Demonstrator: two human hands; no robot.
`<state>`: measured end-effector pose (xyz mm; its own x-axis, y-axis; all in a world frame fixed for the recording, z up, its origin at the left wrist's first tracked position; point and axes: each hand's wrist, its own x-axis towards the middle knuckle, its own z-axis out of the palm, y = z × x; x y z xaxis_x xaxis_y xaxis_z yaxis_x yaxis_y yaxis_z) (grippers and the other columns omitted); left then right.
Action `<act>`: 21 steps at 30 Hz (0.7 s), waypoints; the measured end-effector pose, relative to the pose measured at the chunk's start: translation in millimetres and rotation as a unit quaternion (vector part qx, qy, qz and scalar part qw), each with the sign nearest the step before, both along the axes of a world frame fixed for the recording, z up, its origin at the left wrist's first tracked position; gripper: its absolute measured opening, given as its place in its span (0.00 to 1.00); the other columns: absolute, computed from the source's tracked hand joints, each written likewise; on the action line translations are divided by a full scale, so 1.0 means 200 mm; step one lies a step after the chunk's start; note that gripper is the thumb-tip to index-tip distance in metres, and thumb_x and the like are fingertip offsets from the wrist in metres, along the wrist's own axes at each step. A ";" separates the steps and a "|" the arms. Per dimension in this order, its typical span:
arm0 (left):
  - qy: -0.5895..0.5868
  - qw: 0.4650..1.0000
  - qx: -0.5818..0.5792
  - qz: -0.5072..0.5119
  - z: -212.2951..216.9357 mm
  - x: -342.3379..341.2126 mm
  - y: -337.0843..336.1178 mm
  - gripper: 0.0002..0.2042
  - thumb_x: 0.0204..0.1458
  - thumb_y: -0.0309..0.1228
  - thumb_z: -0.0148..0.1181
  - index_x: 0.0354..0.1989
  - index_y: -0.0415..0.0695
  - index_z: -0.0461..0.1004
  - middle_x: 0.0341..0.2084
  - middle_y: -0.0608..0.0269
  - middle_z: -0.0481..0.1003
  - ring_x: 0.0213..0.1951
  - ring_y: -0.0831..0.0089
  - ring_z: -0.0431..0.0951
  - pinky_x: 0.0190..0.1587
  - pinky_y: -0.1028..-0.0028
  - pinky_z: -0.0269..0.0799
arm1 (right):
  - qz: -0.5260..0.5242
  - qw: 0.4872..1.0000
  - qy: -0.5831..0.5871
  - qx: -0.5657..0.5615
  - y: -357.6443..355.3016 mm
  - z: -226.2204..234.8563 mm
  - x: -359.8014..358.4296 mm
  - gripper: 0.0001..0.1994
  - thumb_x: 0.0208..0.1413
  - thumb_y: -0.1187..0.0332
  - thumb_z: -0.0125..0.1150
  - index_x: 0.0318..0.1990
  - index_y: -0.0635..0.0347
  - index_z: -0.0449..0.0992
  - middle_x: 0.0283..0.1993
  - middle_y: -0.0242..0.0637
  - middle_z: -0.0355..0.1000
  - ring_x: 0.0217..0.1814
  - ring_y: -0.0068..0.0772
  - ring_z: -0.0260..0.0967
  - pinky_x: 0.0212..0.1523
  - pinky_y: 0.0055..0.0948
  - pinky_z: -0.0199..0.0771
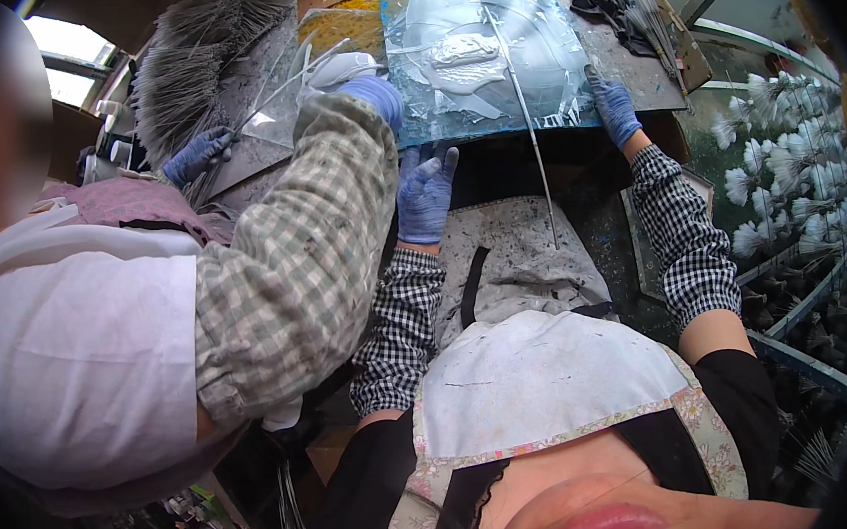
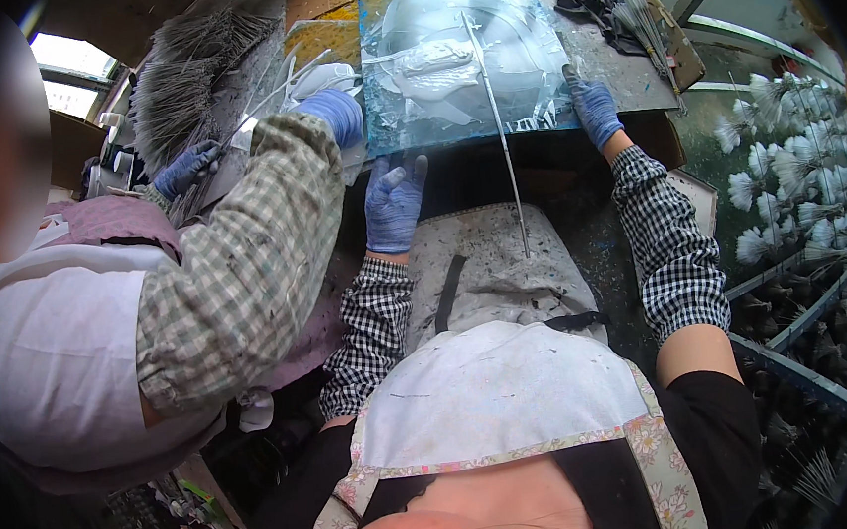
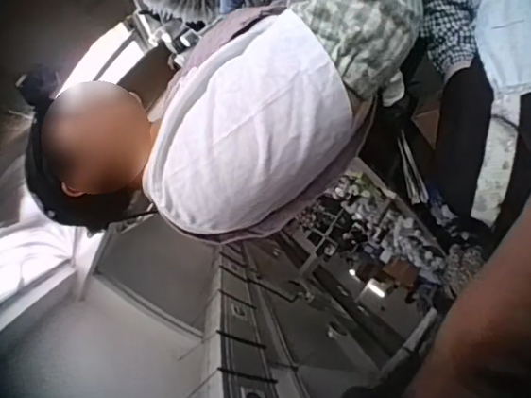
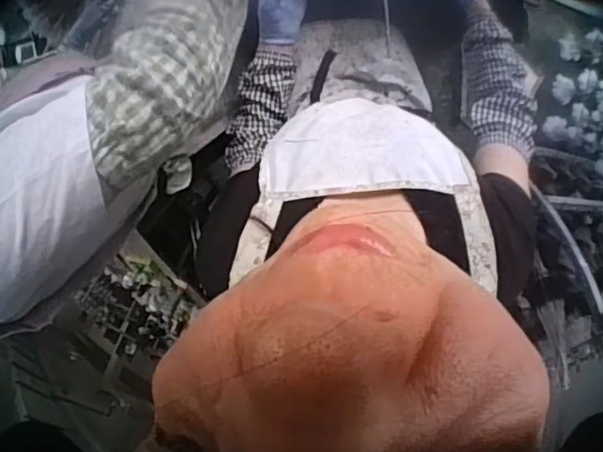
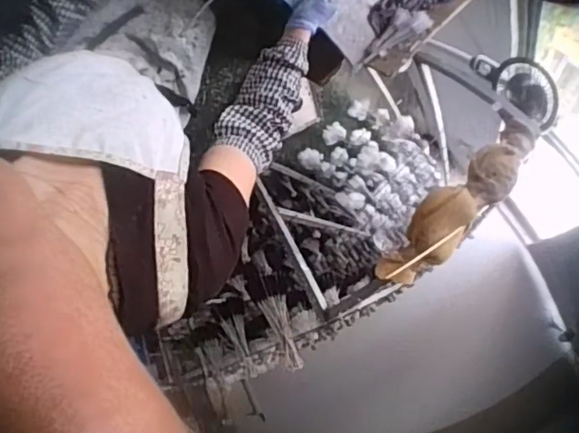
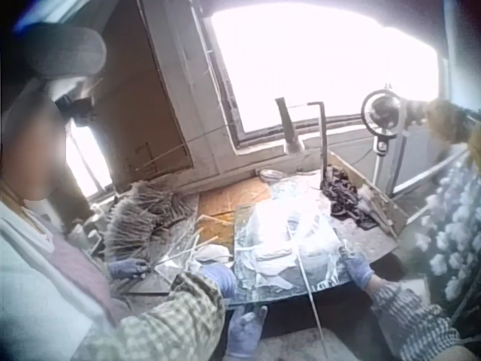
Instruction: Assembling brushes by inserting bundles of bristles into a plastic base with adhesive.
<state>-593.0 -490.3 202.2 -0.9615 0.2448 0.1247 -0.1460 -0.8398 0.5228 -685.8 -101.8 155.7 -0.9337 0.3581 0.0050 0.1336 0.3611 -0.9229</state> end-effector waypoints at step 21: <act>0.001 0.999 0.000 -0.045 -0.05 0.08 0.03 0.29 0.53 0.20 0.52 0.66 0.37 0.59 0.61 0.51 0.63 0.62 0.60 0.67 0.64 0.64 0.66 | 0.071 0.984 0.107 0.124 0.14 0.09 -0.01 0.32 0.63 0.39 0.51 0.38 0.66 0.81 0.24 0.41 0.73 0.24 0.30 0.68 0.33 0.32 0.71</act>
<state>-577.3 -484.3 192.5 -0.9354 0.3298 0.1277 -0.2190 -0.8238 0.5229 -687.1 -74.8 174.1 -0.9423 0.1875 0.2774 -0.1217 0.5799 -0.8055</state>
